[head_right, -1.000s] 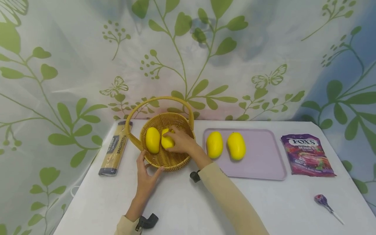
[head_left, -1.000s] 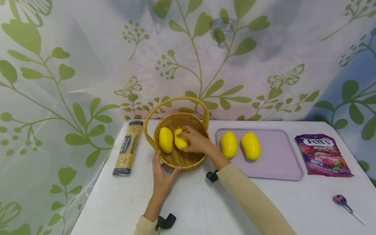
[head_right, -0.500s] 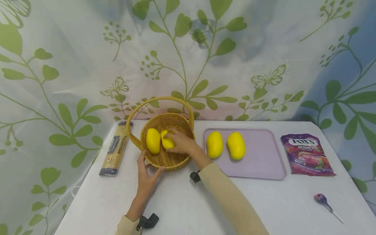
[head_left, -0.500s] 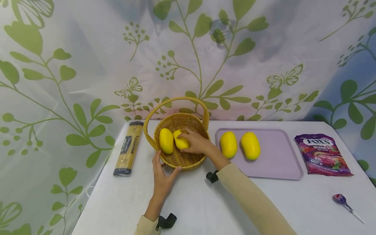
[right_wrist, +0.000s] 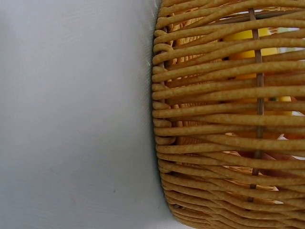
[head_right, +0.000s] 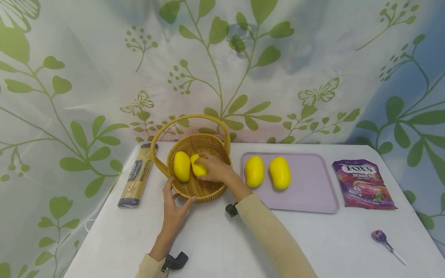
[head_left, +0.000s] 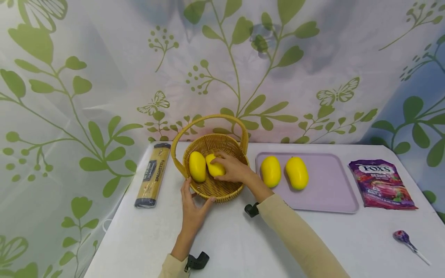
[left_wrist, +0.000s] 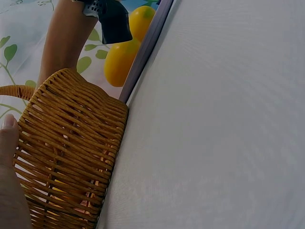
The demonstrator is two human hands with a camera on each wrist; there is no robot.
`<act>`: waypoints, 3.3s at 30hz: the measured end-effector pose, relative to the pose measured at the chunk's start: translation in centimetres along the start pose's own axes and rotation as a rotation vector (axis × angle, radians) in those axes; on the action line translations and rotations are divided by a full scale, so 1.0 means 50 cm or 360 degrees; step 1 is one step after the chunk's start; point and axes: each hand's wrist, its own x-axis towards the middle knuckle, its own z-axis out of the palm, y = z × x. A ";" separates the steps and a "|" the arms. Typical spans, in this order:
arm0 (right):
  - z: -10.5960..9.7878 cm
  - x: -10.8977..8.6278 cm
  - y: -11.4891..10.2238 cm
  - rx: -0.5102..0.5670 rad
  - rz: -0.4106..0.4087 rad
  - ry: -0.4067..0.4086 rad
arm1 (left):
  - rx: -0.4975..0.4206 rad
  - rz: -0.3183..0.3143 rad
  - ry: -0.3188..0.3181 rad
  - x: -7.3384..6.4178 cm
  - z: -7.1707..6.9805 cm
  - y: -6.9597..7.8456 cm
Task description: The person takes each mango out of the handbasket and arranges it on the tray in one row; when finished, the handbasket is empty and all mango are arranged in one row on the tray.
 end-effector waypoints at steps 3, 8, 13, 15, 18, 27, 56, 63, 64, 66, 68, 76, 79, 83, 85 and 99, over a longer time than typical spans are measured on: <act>0.000 -0.002 -0.003 0.0009 0.0011 0.0006 | -0.0002 -0.0001 -0.0002 -0.001 -0.001 -0.001; -0.001 -0.003 -0.006 0.0005 -0.0002 0.0033 | -0.0019 -0.0021 -0.0002 -0.002 -0.003 0.000; -0.005 -0.008 -0.003 0.0019 -0.0025 0.0122 | -0.0056 -0.0014 -0.0005 -0.001 -0.001 0.003; -0.006 -0.011 0.000 0.0031 -0.0033 0.0176 | -0.0063 -0.0010 -0.0015 -0.001 0.001 0.003; -0.011 -0.020 0.006 0.0045 -0.0062 0.0256 | -0.0071 -0.0011 -0.0026 -0.001 0.007 0.004; -0.052 -0.104 0.001 0.0192 -0.0109 0.0535 | -0.0057 -0.0003 -0.0034 0.001 0.006 0.010; -0.168 -0.462 0.157 -0.0005 0.0239 0.1173 | -0.0120 0.0035 0.0034 -0.001 -0.001 0.053; -0.175 -0.518 0.205 0.0019 0.0525 0.1109 | -0.0069 0.0013 0.0027 -0.003 0.006 0.016; -0.174 -0.522 0.209 0.0020 0.0545 0.1088 | -0.0061 0.0008 0.0022 -0.003 0.006 0.011; -0.172 -0.527 0.218 0.0030 0.0578 0.1044 | -0.0050 0.0006 0.0012 -0.003 0.006 0.004; -0.168 -0.530 0.227 0.0028 0.0607 0.1006 | -0.0054 -0.0002 0.0005 -0.003 0.004 0.003; -0.146 -0.525 0.257 0.0043 0.0656 0.0879 | -0.0067 -0.0008 -0.0010 -0.002 0.004 0.002; -0.141 -0.520 0.259 0.0073 0.0643 0.0855 | -0.0056 -0.0006 -0.0008 -0.003 0.005 0.000; -0.138 -0.519 0.254 0.0105 0.0646 0.0822 | -0.0051 -0.0009 -0.0009 -0.002 0.006 0.002; -0.137 -0.519 0.249 0.0096 0.0657 0.0801 | -0.0055 -0.0017 -0.0013 -0.001 0.005 0.003; -0.134 -0.505 0.231 0.0116 0.0652 0.0645 | -0.0046 -0.0010 -0.0009 -0.001 0.003 0.001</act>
